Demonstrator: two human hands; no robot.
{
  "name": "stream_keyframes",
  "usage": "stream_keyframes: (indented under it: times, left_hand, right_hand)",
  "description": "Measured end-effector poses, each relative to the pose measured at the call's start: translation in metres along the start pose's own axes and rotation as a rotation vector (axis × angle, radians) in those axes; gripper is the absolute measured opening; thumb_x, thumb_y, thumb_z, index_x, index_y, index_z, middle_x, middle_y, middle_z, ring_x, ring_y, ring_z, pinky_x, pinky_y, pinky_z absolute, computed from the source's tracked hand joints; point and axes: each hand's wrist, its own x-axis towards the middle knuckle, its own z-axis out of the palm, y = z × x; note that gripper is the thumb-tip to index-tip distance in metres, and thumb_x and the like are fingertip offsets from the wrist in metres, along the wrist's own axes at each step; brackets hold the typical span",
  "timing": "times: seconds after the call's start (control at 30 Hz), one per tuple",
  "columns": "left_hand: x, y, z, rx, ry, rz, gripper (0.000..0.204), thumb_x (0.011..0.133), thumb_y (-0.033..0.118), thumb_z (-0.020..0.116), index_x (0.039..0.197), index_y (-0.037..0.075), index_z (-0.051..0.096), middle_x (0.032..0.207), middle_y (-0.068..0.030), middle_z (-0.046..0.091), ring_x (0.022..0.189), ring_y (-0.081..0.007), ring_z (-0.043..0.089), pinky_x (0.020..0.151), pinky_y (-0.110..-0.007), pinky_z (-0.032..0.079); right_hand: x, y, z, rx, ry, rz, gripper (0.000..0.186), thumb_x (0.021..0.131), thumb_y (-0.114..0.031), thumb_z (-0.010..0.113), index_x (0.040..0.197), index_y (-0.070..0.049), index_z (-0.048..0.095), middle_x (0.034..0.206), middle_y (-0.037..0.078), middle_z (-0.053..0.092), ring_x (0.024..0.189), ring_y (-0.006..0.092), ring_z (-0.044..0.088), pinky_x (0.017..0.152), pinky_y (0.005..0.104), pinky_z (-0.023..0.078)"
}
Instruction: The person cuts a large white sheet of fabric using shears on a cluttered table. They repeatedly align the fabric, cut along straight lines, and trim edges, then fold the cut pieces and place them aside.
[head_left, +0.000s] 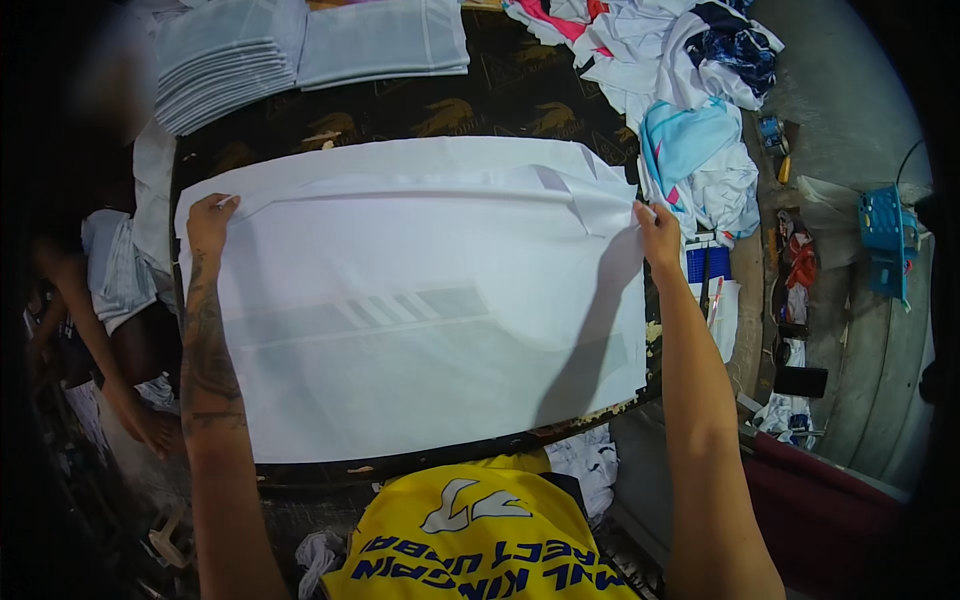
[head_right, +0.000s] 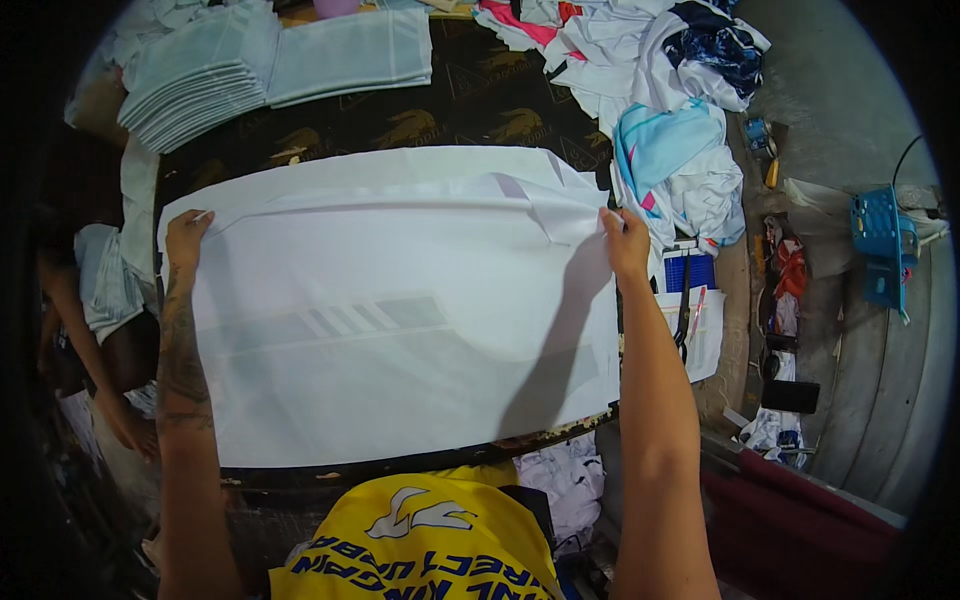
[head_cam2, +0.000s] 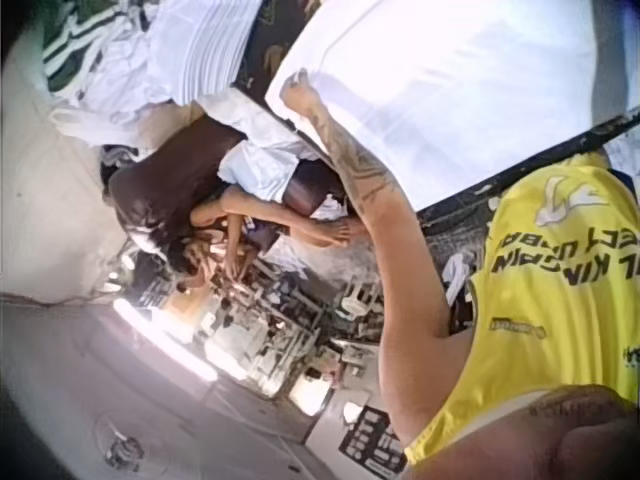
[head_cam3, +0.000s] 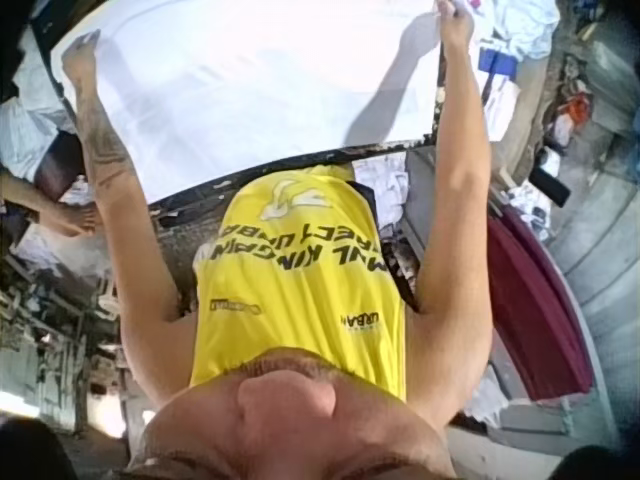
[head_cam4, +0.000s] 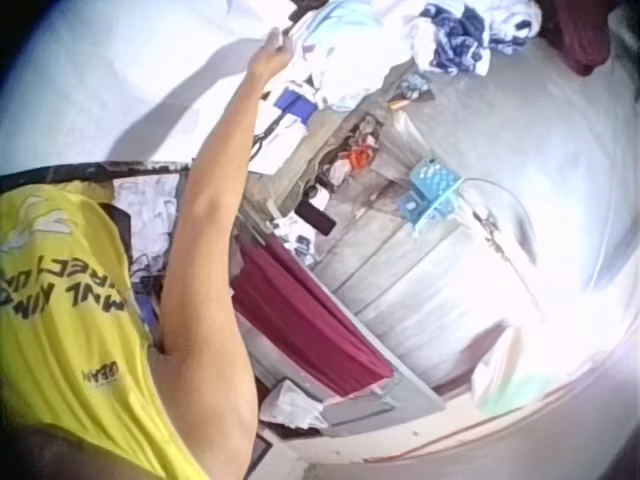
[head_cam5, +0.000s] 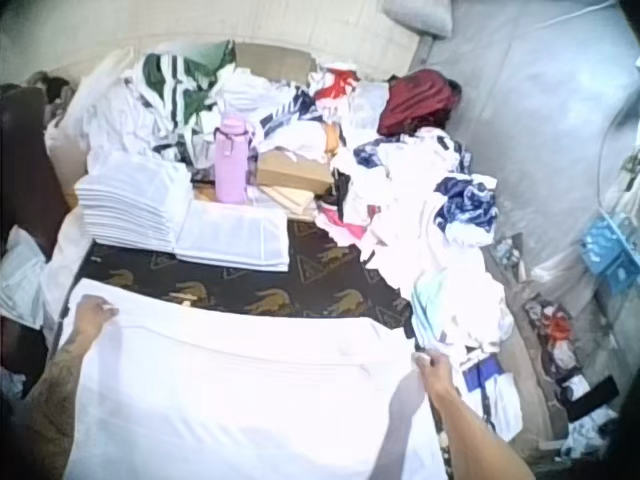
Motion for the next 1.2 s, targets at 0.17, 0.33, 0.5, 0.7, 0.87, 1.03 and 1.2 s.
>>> stream_keyframes:
  times: [0.17, 0.33, 0.5, 0.7, 0.87, 1.03, 1.2]
  left_hand:
    - [0.001, 0.015, 0.001, -0.031, 0.01, -0.021, 0.044, 0.091, 0.044, 0.084, 0.11, 0.004, 0.083, 0.082, -0.0123, 0.075, 0.077, -0.0234, 0.072, 0.075, -0.037, 0.053]
    - [-0.039, 0.065, -0.013, 0.015, 0.085, 0.014, 0.049, 0.093, 0.03, 0.085, 0.134, 0.008, 0.069, 0.072, -0.0099, 0.067, 0.068, -0.0227, 0.066, 0.07, -0.04, 0.052]
    - [-0.218, 0.157, 0.042, -0.267, -0.03, 0.313, 0.062, 0.086, 0.013, 0.085, 0.144, 0.012, 0.062, 0.115, -0.0084, 0.069, 0.099, -0.0253, 0.066, 0.09, -0.039, 0.053]
    - [-0.429, 0.294, 0.095, -0.251, -0.599, 0.75, 0.05, 0.083, 0.02, 0.085, 0.128, 0.01, 0.066, 0.129, -0.0119, 0.06, 0.126, -0.0345, 0.055, 0.109, -0.051, 0.04]
    - [-0.474, 0.347, 0.11, -0.195, -0.739, 1.034, 0.05, 0.093, 0.027, 0.078, 0.138, 0.009, 0.067, 0.134, -0.0115, 0.06, 0.133, -0.0326, 0.053, 0.113, -0.053, 0.038]
    - [-0.447, 0.31, 0.109, -0.11, -0.253, 0.577, 0.07, 0.1, 0.034, 0.072, 0.16, 0.008, 0.049, 0.16, -0.0196, 0.046, 0.148, -0.04, 0.043, 0.121, -0.059, 0.032]
    - [-0.444, 0.147, 0.044, 0.398, 0.04, 0.169, 0.076, 0.107, 0.048, 0.061, 0.167, 0.008, 0.039, 0.175, -0.0229, 0.028, 0.161, -0.043, 0.026, 0.13, -0.062, 0.02]
  right_hand:
    - [0.019, -0.004, 0.009, 0.018, 0.073, 0.003, 0.041, 0.098, -0.037, 0.08, 0.093, 0.003, 0.071, 0.078, 0.006, 0.06, 0.075, 0.0161, 0.052, 0.071, 0.0348, 0.046]
    - [0.009, -0.01, 0.011, -0.005, 0.097, -0.149, 0.037, 0.096, -0.034, 0.081, 0.102, 0.001, 0.072, 0.079, 0.008, 0.062, 0.075, 0.0192, 0.056, 0.073, 0.0361, 0.049]
    - [-0.118, 0.046, -0.057, -0.198, -0.174, -0.138, 0.026, 0.094, -0.027, 0.079, 0.098, -0.002, 0.074, 0.091, 0.018, 0.072, 0.083, 0.0311, 0.07, 0.077, 0.0428, 0.054]
    - [-0.263, 0.095, -0.107, -0.192, -0.213, 0.253, 0.033, 0.091, -0.029, 0.086, 0.105, -0.001, 0.075, 0.085, 0.014, 0.074, 0.077, 0.0277, 0.071, 0.073, 0.0418, 0.056]
    - [-0.288, 0.11, -0.099, -0.305, -0.198, 0.13, 0.031, 0.095, -0.029, 0.083, 0.095, -0.002, 0.068, 0.079, 0.017, 0.071, 0.07, 0.0347, 0.067, 0.067, 0.0439, 0.053]
    - [-0.274, 0.137, -0.101, 0.333, -0.245, 0.289, 0.02, 0.092, -0.015, 0.085, 0.097, -0.003, 0.07, 0.078, 0.005, 0.067, 0.066, 0.0181, 0.063, 0.061, 0.0353, 0.051]
    - [-0.263, 0.155, -0.113, -0.136, -0.395, -0.059, 0.036, 0.093, -0.025, 0.081, 0.084, 0.007, 0.066, 0.076, 0.022, 0.065, 0.069, 0.0363, 0.062, 0.068, 0.0452, 0.049]
